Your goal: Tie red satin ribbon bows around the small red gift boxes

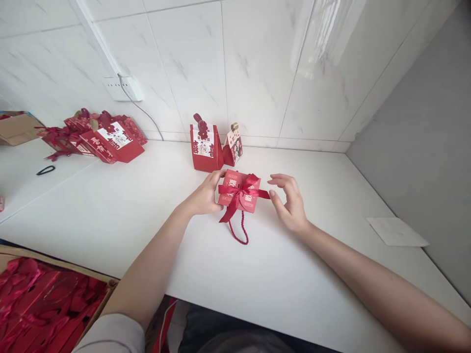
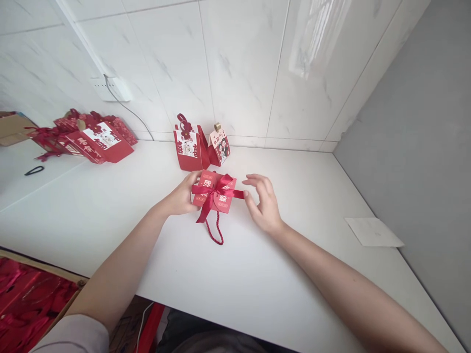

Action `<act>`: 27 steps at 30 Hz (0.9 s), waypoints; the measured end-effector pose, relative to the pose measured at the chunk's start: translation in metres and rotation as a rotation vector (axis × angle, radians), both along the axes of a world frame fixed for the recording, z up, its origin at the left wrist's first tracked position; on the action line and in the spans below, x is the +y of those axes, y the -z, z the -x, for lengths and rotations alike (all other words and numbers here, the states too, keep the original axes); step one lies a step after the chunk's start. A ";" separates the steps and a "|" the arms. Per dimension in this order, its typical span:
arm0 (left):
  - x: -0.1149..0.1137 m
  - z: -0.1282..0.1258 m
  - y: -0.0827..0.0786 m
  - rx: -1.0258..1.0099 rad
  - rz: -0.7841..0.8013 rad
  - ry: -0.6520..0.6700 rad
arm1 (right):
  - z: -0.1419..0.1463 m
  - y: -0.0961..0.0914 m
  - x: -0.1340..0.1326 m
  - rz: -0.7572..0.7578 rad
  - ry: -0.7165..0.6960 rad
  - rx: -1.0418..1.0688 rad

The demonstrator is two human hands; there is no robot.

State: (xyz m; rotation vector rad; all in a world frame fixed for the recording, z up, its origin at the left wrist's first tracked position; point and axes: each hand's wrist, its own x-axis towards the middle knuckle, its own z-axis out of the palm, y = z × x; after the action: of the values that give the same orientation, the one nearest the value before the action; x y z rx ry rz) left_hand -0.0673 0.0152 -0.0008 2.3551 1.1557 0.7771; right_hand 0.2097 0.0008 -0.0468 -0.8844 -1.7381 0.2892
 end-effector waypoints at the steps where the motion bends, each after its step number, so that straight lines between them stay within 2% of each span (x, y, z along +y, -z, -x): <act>1: 0.000 0.000 0.001 -0.006 -0.004 -0.001 | 0.004 -0.001 -0.006 -0.054 -0.006 -0.046; 4: -0.001 -0.002 0.000 -0.016 -0.019 -0.011 | 0.013 -0.003 -0.020 -0.148 -0.017 -0.169; 7: -0.003 -0.005 -0.002 -0.017 -0.030 0.003 | 0.016 -0.004 -0.025 -0.180 -0.016 -0.229; 15: -0.002 -0.008 -0.001 -0.051 -0.019 0.064 | 0.013 0.002 -0.024 -0.183 -0.018 -0.206; 19: 0.001 -0.008 0.001 -0.099 0.000 0.105 | 0.014 0.002 -0.023 -0.143 0.000 -0.258; 27: -0.004 -0.008 -0.002 -0.020 -0.024 0.055 | 0.014 0.002 -0.022 -0.165 -0.015 -0.302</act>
State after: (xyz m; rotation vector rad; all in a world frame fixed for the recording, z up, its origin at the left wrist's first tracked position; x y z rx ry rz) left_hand -0.0591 0.0109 0.0011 2.3827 1.0739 0.7984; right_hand 0.1954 -0.0210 -0.0488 -0.8255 -2.0151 0.0203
